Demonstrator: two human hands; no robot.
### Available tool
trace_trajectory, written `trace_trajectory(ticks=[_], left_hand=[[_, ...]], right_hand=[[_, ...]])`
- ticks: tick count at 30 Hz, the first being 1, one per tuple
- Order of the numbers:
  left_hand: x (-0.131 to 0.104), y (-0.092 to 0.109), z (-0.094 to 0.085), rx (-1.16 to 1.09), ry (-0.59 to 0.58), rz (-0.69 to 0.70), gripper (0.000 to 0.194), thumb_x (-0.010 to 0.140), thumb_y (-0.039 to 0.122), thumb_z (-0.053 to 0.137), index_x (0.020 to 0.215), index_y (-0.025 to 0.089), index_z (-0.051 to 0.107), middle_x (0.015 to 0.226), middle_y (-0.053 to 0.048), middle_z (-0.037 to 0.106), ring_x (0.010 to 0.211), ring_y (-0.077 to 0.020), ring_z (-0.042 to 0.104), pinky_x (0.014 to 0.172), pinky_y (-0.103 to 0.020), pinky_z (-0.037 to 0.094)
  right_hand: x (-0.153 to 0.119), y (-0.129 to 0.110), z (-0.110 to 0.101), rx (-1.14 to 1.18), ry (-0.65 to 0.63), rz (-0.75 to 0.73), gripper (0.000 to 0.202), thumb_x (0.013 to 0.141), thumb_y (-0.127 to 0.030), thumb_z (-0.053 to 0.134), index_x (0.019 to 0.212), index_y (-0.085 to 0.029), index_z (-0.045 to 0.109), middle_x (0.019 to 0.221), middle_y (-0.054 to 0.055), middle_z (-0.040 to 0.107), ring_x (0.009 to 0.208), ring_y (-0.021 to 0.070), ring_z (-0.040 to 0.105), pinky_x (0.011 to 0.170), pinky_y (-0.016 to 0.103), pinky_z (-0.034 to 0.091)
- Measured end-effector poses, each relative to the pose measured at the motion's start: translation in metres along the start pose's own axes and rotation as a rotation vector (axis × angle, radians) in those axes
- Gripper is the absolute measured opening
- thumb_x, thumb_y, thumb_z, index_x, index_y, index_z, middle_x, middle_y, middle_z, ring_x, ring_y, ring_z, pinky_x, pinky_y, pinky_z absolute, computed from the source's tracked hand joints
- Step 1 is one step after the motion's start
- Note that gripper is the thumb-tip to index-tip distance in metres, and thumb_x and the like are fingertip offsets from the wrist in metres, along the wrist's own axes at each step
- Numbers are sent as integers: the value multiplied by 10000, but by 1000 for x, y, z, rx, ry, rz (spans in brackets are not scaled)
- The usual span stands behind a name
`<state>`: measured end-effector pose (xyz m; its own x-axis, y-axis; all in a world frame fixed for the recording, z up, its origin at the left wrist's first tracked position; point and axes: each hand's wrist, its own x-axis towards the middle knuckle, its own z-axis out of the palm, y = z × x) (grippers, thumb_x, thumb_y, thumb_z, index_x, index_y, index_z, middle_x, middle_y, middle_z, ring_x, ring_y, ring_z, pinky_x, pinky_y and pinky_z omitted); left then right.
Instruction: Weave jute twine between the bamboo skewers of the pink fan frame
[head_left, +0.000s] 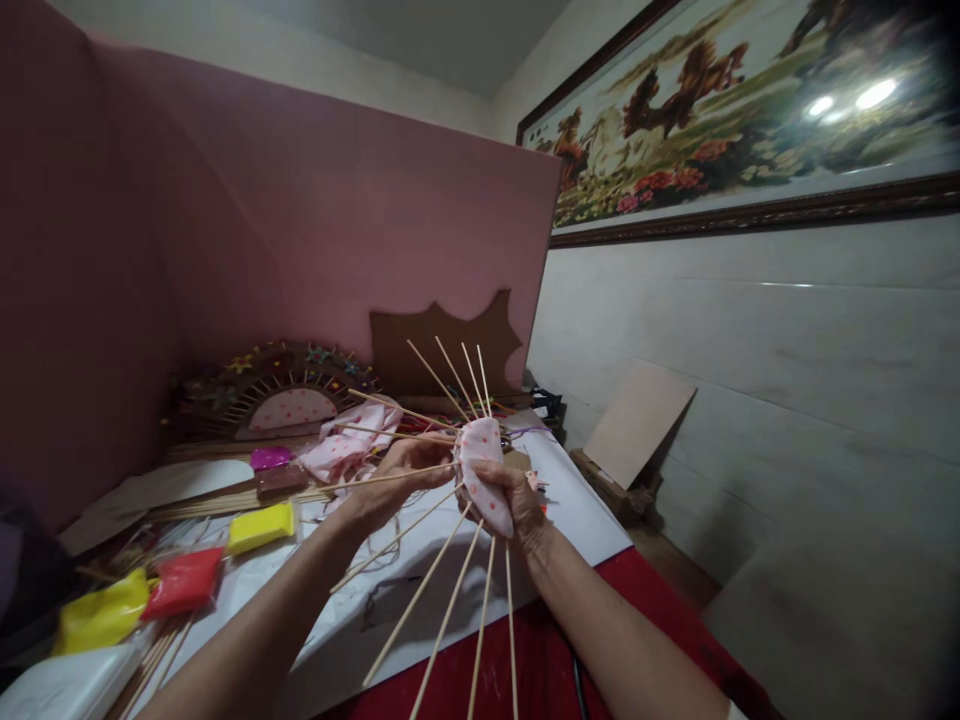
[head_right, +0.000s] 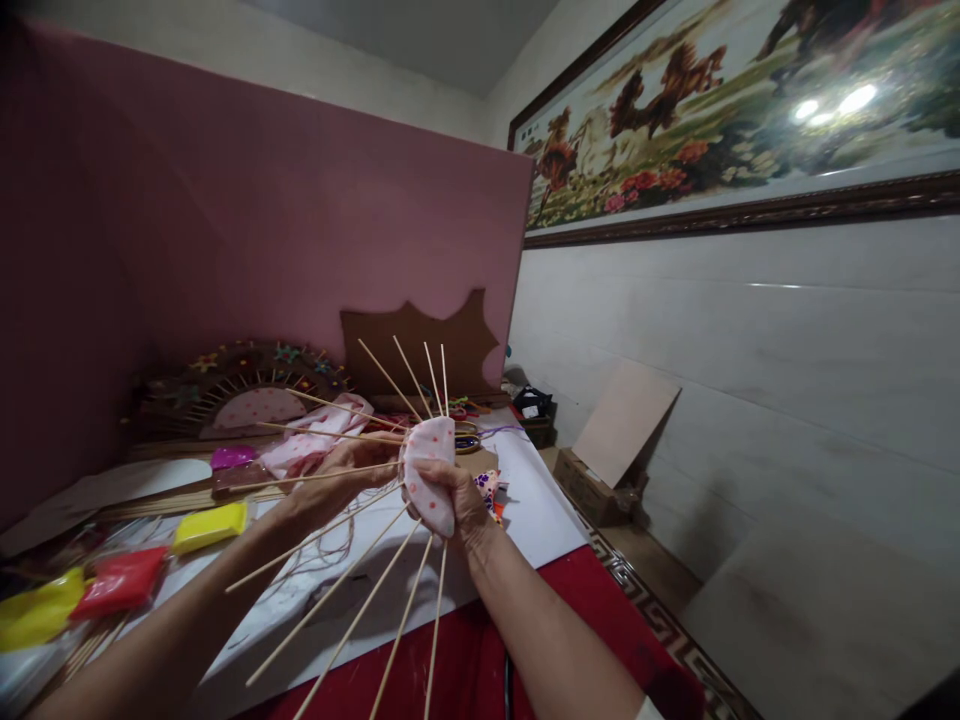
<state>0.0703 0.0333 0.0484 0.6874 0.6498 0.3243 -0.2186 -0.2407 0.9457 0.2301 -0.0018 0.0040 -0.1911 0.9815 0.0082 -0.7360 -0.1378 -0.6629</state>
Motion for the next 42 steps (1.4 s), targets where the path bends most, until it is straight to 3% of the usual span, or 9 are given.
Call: trace_trajectory(ticks=[2, 7, 11, 18, 23, 28, 31, 37, 42], left_hand=[[0, 3, -6, 34, 15, -28, 345, 699, 300, 683, 1015, 164, 668, 899, -86, 653, 768, -171, 559, 682, -282, 411], [3, 1, -12, 5, 213, -62, 264, 645, 298, 722, 848, 129, 719, 635, -46, 614, 519, -90, 445, 487, -225, 319], [6, -1, -12, 0, 231, -59, 252, 636, 284, 729, 824, 116, 724, 520, -7, 539, 450, -59, 361, 435, -208, 250], [3, 6, -18, 108, 265, -88, 229, 606, 338, 751, 648, 119, 699, 543, -25, 568, 480, -86, 450, 453, -210, 326], [4, 16, -28, 202, 290, -67, 251, 598, 363, 744, 636, 122, 690, 557, -39, 602, 497, -107, 500, 464, -214, 368], [1, 31, -37, 382, 384, -27, 240, 570, 350, 751, 539, 131, 658, 468, -10, 544, 416, -84, 440, 397, -194, 311], [0, 42, -48, 388, 344, -111, 263, 570, 348, 751, 490, 135, 619, 432, -1, 509, 375, -71, 393, 362, -190, 246], [10, 72, -89, 597, 119, -172, 193, 514, 284, 782, 511, 138, 656, 470, -8, 528, 420, -85, 420, 405, -201, 273], [18, 99, -97, 901, 149, -276, 173, 513, 264, 752, 461, 151, 633, 407, 22, 453, 391, -77, 349, 402, -216, 218]], right_hand=[[-1, 1, 1, -3, -22, -4, 173, 588, -170, 660, 735, -100, 601, 539, 7, 598, 410, 93, 520, 378, 191, 414], [-4, 3, 1, -28, -103, -16, 145, 602, -179, 662, 705, -101, 596, 518, -7, 554, 390, 75, 470, 368, 187, 386], [-6, 3, 3, -41, -122, -2, 143, 602, -170, 658, 707, -91, 603, 510, -11, 538, 395, 72, 466, 383, 186, 390], [-12, -1, 9, -165, -203, -8, 274, 565, -119, 667, 832, -104, 608, 663, 8, 619, 507, 86, 550, 465, 177, 444], [-15, 0, 9, -203, -258, 59, 273, 553, -114, 653, 822, -84, 616, 646, 13, 614, 491, 81, 543, 449, 168, 430], [-16, -2, 9, -177, -313, 96, 319, 564, -107, 644, 880, -88, 610, 681, 17, 627, 505, 85, 557, 456, 171, 441], [-15, -5, 9, -228, -312, 138, 292, 559, -95, 644, 850, -81, 610, 652, 12, 613, 474, 75, 536, 439, 167, 433], [-12, -5, 6, -333, -293, 211, 255, 536, -100, 661, 783, -77, 607, 618, 7, 599, 476, 81, 540, 444, 168, 435], [-11, -7, 6, -360, -214, 183, 299, 513, -79, 658, 807, -92, 606, 632, 2, 606, 495, 87, 547, 463, 175, 437]])
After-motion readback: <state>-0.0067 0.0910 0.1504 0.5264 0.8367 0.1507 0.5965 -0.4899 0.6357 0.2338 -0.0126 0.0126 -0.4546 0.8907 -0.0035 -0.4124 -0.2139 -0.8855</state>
